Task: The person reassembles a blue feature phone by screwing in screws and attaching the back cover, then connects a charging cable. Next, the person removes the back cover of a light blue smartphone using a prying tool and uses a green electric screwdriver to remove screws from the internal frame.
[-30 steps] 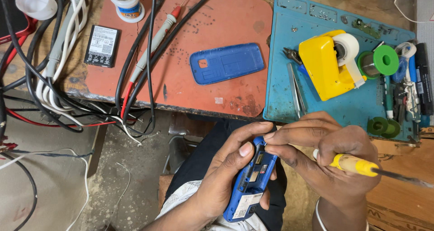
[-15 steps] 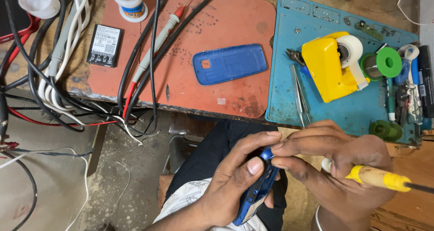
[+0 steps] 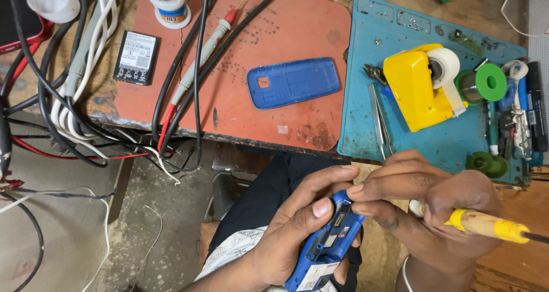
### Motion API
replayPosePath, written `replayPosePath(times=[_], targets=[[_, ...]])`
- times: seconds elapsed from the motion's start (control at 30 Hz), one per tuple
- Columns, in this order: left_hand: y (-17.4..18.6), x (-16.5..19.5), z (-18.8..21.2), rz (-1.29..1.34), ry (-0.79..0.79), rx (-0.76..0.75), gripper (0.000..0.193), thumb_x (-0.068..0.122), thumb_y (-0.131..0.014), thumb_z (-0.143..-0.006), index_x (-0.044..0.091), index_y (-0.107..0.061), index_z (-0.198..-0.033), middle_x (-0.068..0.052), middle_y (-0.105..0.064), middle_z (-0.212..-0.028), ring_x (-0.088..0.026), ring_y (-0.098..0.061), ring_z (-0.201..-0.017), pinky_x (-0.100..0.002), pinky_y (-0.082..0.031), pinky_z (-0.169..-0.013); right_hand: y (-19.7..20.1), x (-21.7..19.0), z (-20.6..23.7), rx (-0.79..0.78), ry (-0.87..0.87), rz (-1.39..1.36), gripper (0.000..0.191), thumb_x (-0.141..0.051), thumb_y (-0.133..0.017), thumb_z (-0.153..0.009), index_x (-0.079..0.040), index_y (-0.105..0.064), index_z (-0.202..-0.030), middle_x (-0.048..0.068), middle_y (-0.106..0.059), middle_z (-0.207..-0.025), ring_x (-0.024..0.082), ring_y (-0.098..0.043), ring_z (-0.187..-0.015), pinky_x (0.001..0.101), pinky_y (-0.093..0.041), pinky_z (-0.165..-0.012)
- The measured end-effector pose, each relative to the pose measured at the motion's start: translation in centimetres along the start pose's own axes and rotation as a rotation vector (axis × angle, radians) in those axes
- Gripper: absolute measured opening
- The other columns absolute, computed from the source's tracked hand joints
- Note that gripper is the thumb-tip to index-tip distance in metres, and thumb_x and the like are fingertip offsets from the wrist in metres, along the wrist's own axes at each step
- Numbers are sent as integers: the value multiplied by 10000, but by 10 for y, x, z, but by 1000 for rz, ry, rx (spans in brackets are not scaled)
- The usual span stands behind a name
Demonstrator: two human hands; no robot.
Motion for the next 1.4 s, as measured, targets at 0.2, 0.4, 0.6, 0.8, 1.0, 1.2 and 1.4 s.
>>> replayPosePath(times=[0.2, 0.4, 0.6, 0.8, 1.0, 1.2, 1.4], targets=[[-3, 4, 1, -74, 35, 4, 629, 355, -507, -1120, 87, -308, -1654, -192, -538, -1238, -199, -645, -834, -290, -572, -692, -4, 1, -5, -133, 24, 50, 478, 7, -783, -831, -161, -375, -1015, 143, -771, -943, 257, -757, -859, 365, -577, -779], [-5, 7, -4, -72, -21, 5, 655, 341, -512, -1125, 83, -265, -1674, -181, -477, -1352, -226, -645, -940, -321, -589, -662, -11, -13, -5, -49, 72, 250, 477, -23, -787, -837, -173, -340, -903, 125, -749, -931, 251, -769, -880, 382, -553, -822], [-4, 10, -5, -67, -48, 26, 689, 325, -507, -1123, 87, -208, -1696, -188, -469, -1355, -238, -639, -957, -330, -595, -651, -13, -21, -10, 42, 45, 365, 468, -21, -782, -826, -122, -325, -822, 138, -737, -904, 266, -765, -839, 394, -552, -808], [-1, 10, -7, -51, -55, 61, 695, 308, -496, -1112, 83, -189, -1694, -173, -466, -1359, -237, -646, -961, -331, -598, -640, -13, -19, -7, 8, 69, 375, 473, -11, -784, -843, -138, -328, -860, 162, -751, -933, 290, -774, -847, 398, -546, -818], [0, 8, -7, -38, -53, 58, 689, 294, -478, -1127, 87, -171, -1708, -180, -475, -1342, -240, -652, -915, -331, -596, -636, -10, -8, -4, -15, 90, 216, 443, -37, -775, -852, -122, -353, -953, 195, -740, -957, 302, -775, -872, 379, -553, -805], [1, 6, -8, 21, -51, 25, 687, 287, -472, -1143, 109, -148, -1722, -215, -483, -1277, -242, -661, -885, -333, -601, -627, -10, 3, 2, -5, 47, 85, 373, -58, -753, -869, -147, -408, -981, 248, -739, -1031, 301, -774, -951, 371, -557, -862], [3, 6, -8, 12, -40, 46, 683, 298, -468, -1129, 116, -155, -1708, -221, -483, -1276, -240, -662, -898, -338, -607, -623, -12, 1, 3, 36, 63, 136, 368, -42, -750, -849, -139, -412, -959, 258, -741, -1014, 286, -760, -888, 369, -555, -839]])
Point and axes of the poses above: each hand's wrist, its own z-axis away from the middle knuckle, its own y-axis out of the back of the hand, x = y × z, the point moved 9 cm from there along -z, towards the middle knuckle
